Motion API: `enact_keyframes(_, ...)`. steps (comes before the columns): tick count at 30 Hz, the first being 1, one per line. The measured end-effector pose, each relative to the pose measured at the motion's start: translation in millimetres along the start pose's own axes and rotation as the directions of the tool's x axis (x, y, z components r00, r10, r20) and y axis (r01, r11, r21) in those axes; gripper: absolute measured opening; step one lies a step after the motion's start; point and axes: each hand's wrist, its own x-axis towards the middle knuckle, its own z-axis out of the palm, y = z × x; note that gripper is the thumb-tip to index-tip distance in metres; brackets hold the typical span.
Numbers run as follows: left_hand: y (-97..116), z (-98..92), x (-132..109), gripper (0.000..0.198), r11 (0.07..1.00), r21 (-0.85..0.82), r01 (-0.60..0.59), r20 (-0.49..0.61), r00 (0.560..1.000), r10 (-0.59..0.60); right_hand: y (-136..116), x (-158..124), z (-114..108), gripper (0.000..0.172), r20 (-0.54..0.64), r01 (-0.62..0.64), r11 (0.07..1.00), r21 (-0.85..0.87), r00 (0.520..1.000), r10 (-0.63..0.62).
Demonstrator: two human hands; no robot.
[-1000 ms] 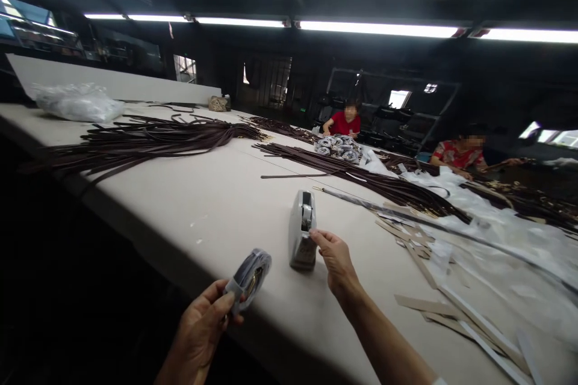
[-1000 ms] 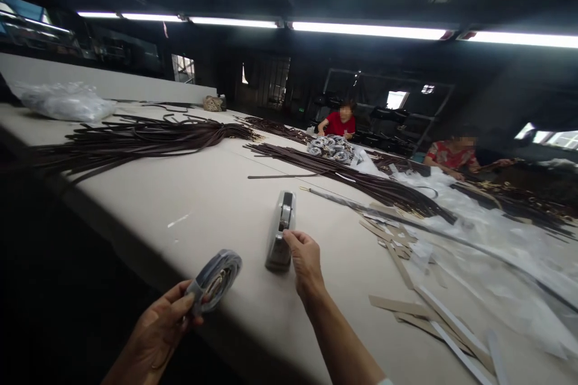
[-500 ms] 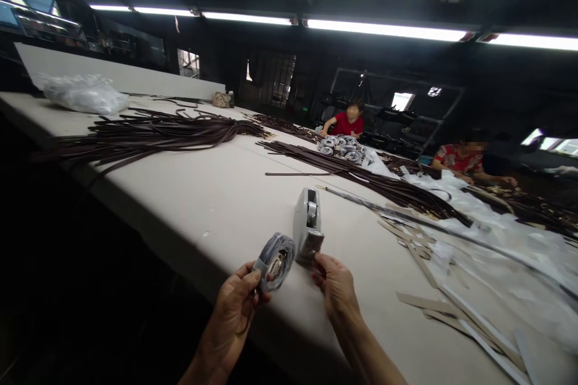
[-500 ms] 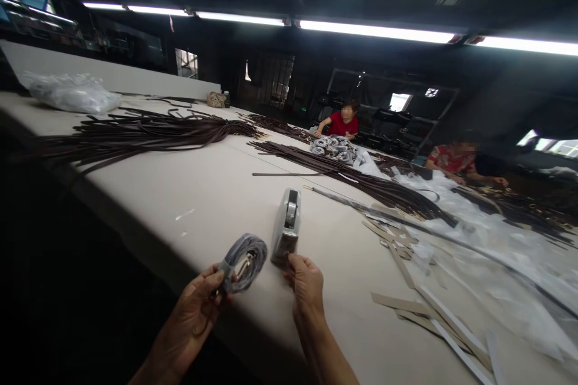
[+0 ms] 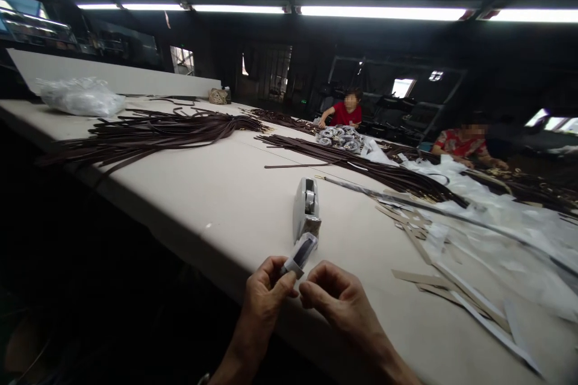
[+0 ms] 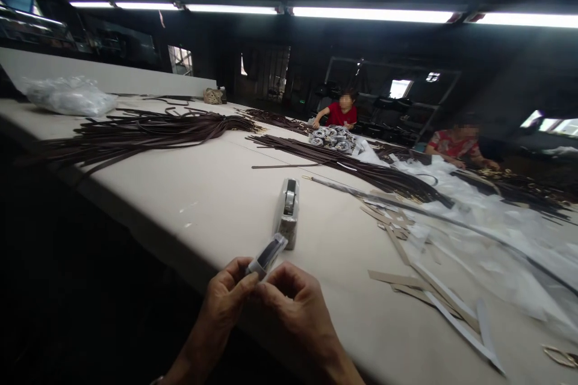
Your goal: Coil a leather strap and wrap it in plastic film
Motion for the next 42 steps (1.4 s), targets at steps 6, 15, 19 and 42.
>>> enact_keyframes(6,-8.8,20.8,-5.6,0.03,0.996,0.084,-0.026,0.084,0.996,0.019,16.5,5.0,-14.9,0.041,-0.11,-0.017,1.0,0.012,0.994,0.018)
enact_keyframes(15,-12.1,30.7,-7.9,0.031,0.993,0.116,0.009,0.136,0.99,-0.025,22.9,-7.5,-42.3,0.029,-0.033,-0.029,1.0,0.003,0.999,0.029)
enact_keyframes(19,-17.5,42.7,-9.2,0.03,0.999,0.046,0.021,0.133,0.991,-0.027,22.9,-12.4,-51.9,0.021,-0.032,-0.024,0.996,-0.082,0.999,0.021)
enact_keyframes(42,-55.8,97.0,0.5,0.03,0.72,0.591,-0.364,0.27,0.93,0.249,41.7,-67.7,-73.5,0.053,-0.381,0.038,0.923,0.383,0.917,0.12)
